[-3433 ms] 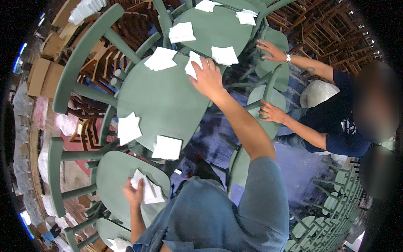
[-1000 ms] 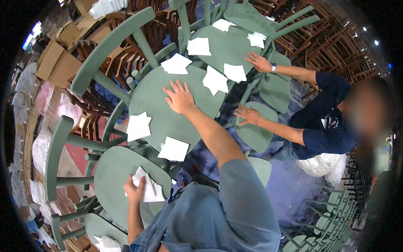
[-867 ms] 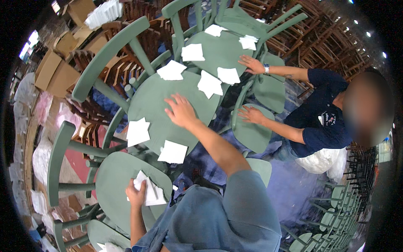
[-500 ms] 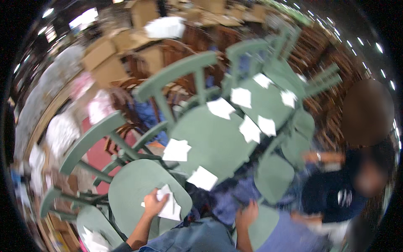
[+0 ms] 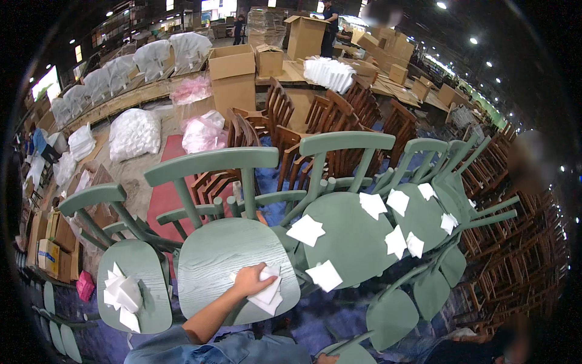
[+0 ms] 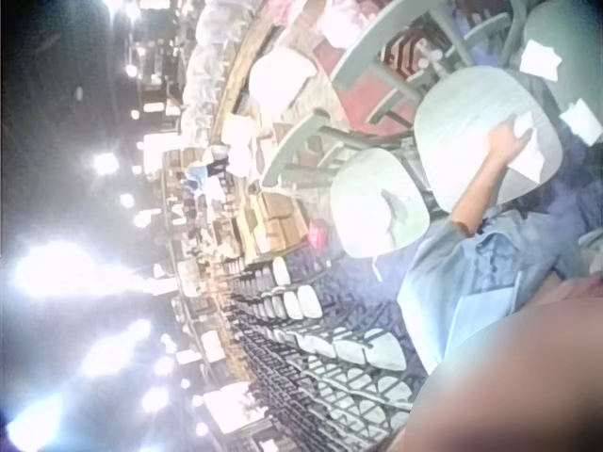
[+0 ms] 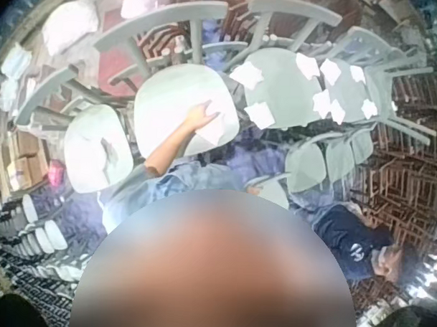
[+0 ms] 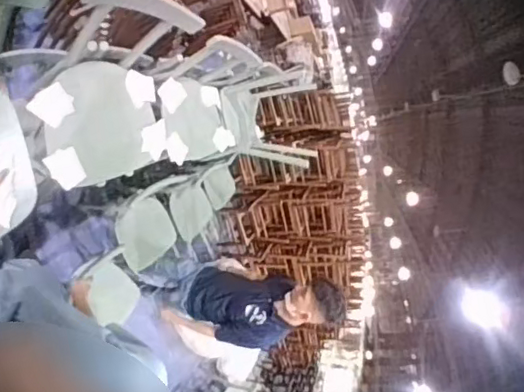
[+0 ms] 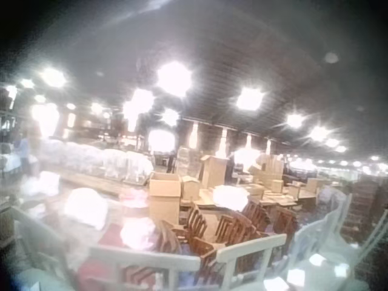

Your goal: The person takes white foam pads from a large plastic bag and places them on the seats of green wooden chairs. The person repeatedly reaches into the bag, retrieves pads, and distributes them across multiple chairs in a warehouse-like room.

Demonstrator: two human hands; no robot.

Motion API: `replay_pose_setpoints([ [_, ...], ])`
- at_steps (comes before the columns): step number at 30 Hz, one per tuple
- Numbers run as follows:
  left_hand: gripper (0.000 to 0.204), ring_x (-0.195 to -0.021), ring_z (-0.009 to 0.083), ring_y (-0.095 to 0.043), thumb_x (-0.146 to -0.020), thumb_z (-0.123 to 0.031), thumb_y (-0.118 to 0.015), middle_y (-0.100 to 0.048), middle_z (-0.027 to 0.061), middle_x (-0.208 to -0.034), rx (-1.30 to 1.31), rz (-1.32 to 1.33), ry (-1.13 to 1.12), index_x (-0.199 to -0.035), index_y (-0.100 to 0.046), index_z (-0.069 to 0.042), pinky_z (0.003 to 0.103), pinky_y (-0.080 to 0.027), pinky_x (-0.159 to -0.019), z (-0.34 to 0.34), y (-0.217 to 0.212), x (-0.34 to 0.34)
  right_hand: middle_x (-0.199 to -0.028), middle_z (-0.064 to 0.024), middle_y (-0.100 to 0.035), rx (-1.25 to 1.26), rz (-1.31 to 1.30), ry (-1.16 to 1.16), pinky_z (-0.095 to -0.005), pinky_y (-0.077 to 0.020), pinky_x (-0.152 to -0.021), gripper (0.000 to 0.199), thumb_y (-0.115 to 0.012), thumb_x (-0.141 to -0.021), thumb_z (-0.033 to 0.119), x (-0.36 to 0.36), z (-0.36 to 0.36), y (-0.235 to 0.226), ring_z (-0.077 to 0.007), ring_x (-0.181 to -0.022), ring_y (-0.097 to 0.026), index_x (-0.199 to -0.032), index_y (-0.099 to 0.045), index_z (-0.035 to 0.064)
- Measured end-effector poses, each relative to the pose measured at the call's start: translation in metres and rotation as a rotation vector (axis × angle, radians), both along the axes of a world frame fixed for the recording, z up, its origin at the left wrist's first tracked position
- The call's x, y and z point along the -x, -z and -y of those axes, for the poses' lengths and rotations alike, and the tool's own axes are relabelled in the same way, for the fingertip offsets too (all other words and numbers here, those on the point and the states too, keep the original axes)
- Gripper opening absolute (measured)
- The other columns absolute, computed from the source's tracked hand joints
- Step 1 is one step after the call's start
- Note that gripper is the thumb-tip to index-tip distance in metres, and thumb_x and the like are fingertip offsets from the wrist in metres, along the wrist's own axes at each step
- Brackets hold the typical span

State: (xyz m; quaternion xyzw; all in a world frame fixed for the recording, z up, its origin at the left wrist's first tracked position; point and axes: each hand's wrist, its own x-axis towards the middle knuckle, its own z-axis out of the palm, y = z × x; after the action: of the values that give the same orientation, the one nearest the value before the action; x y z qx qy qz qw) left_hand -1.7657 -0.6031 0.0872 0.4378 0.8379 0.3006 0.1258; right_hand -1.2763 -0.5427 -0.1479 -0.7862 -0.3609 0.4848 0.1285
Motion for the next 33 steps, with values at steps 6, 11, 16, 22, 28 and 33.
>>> replay_pose_setpoints([
  [6,0.07,-0.095,0.0471,-0.073,-0.089,-0.065,-0.069,-0.075,0.0278,-0.101,0.057,0.046,-0.04,-0.122,-0.068,-0.003,0.055,-0.057,-0.084,-0.001,0.016,0.004,-0.155,-0.0327,-0.047,-0.187,0.252,-0.311,-0.0447,-0.0336,-0.124,0.091,-0.074,-0.086,0.034,-0.004,0.033,0.008,-0.0447,-0.145,-0.046,-0.154,-0.036,-0.0133],
  [11,0.078,-0.106,0.0473,-0.072,-0.089,-0.058,-0.075,-0.074,0.0311,-0.111,-0.054,0.011,-0.051,-0.129,-0.067,0.008,0.049,-0.057,-0.092,-0.006,0.03,0.004,-0.15,-0.0331,-0.053,-0.261,0.227,-0.295,-0.0506,-0.0412,-0.118,0.075,-0.061,-0.099,0.048,-0.019,0.1,0.004,-0.0464,-0.142,-0.05,-0.151,-0.048,-0.0055],
  [16,0.06,-0.1,0.0445,-0.074,-0.092,-0.05,-0.076,-0.075,0.0278,-0.105,-0.163,-0.003,0.064,-0.117,-0.069,0.004,0.051,-0.056,-0.087,-0.006,0.029,0.004,-0.126,-0.029,-0.07,-0.101,0.186,-0.204,-0.0492,-0.0507,-0.106,0.069,-0.056,-0.102,0.056,-0.049,0.172,0.014,-0.0448,-0.122,-0.066,-0.137,-0.063,-0.0028],
  [22,0.054,-0.097,0.0451,-0.073,-0.093,-0.047,-0.076,-0.076,0.0266,-0.103,-0.245,0.008,0.105,-0.114,-0.069,0.002,0.051,-0.056,-0.086,-0.01,0.027,0.001,-0.127,-0.0256,-0.072,-0.128,0.039,-0.072,-0.047,-0.0519,-0.104,0.067,-0.057,-0.102,0.055,-0.078,0.202,0.038,-0.0404,-0.122,-0.068,-0.134,-0.065,-0.0026],
  [28,0.047,-0.087,0.032,-0.073,-0.093,-0.037,-0.079,-0.075,0.0251,-0.098,-0.229,-0.046,0.016,-0.105,-0.066,0.007,0.043,-0.056,-0.083,0.019,-0.014,-0.059,-0.13,-0.023,-0.071,-0.276,-0.116,-0.088,-0.0425,-0.0524,-0.103,0.059,-0.067,-0.1,0.047,-0.073,0.147,0.013,-0.0353,-0.122,-0.068,-0.135,-0.065,-0.0009],
  [33,0.02,-0.092,0.0136,-0.064,-0.095,-0.007,-0.079,-0.071,0.0062,-0.098,-0.445,0.413,0.188,-0.106,-0.066,0.002,0.031,-0.053,-0.084,0.069,-0.016,-0.186,-0.125,-0.0176,-0.073,-0.421,-0.306,-0.084,-0.0396,-0.0533,-0.1,0.058,-0.069,-0.101,0.048,-0.044,0.137,-0.045,-0.0285,-0.116,-0.069,-0.135,-0.064,0.0016],
])
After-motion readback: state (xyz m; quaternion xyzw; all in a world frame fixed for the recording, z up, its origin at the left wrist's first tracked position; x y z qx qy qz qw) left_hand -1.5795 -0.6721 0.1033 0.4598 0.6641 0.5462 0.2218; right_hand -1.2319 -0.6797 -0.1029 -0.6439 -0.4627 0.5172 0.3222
